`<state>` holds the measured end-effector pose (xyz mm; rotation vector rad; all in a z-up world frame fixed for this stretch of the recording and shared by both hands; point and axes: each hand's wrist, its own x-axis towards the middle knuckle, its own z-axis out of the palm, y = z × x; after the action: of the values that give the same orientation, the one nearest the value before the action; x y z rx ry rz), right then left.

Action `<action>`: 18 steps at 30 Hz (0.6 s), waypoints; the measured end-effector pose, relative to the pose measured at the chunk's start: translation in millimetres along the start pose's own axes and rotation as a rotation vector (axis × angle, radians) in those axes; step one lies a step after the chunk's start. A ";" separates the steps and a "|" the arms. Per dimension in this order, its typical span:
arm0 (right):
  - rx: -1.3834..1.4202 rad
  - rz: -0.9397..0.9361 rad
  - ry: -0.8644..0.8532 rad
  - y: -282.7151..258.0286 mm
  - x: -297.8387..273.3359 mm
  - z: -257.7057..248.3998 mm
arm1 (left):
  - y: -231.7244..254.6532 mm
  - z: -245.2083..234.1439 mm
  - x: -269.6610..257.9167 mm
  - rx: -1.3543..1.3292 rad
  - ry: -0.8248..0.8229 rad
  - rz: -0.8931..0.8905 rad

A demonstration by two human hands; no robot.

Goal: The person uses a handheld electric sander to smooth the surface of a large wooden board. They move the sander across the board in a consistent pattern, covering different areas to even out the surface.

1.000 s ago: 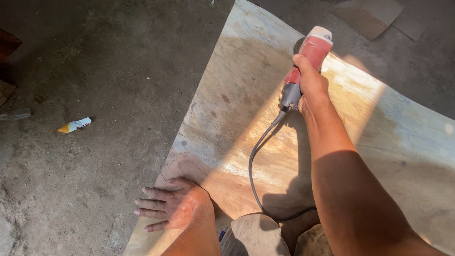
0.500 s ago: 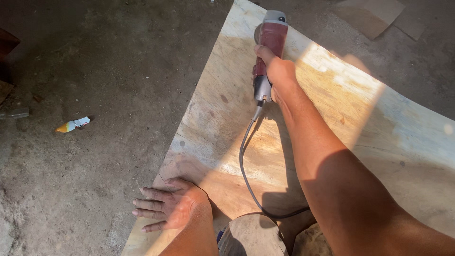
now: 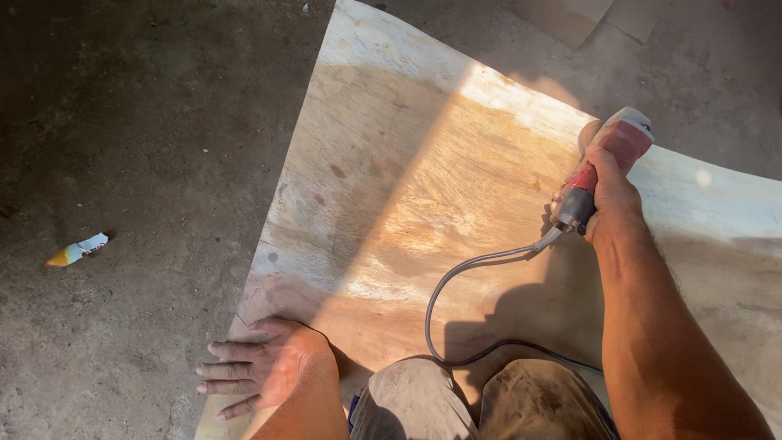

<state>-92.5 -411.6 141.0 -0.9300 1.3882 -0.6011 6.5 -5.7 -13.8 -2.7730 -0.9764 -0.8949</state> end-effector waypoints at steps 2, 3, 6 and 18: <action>-0.006 -0.032 -0.055 1.6 1.8 7.4 | -4.3 1.5 -1.3 0.031 0.018 0.043; -0.009 -0.046 -0.085 2.8 0.9 16.1 | -4.5 3.9 -2.4 0.029 0.017 0.041; 0.002 -0.047 -0.269 10.1 -9.9 57.7 | -8.1 13.6 -5.9 0.046 0.042 0.033; -0.153 -0.035 -0.318 15.5 -57.0 114.0 | -8.0 18.2 -6.4 0.023 -0.007 -0.012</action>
<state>9.3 -334.2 152.2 -1.1218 1.1446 -0.3569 6.9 1.6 -33.4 -2.7558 -0.9992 -0.8698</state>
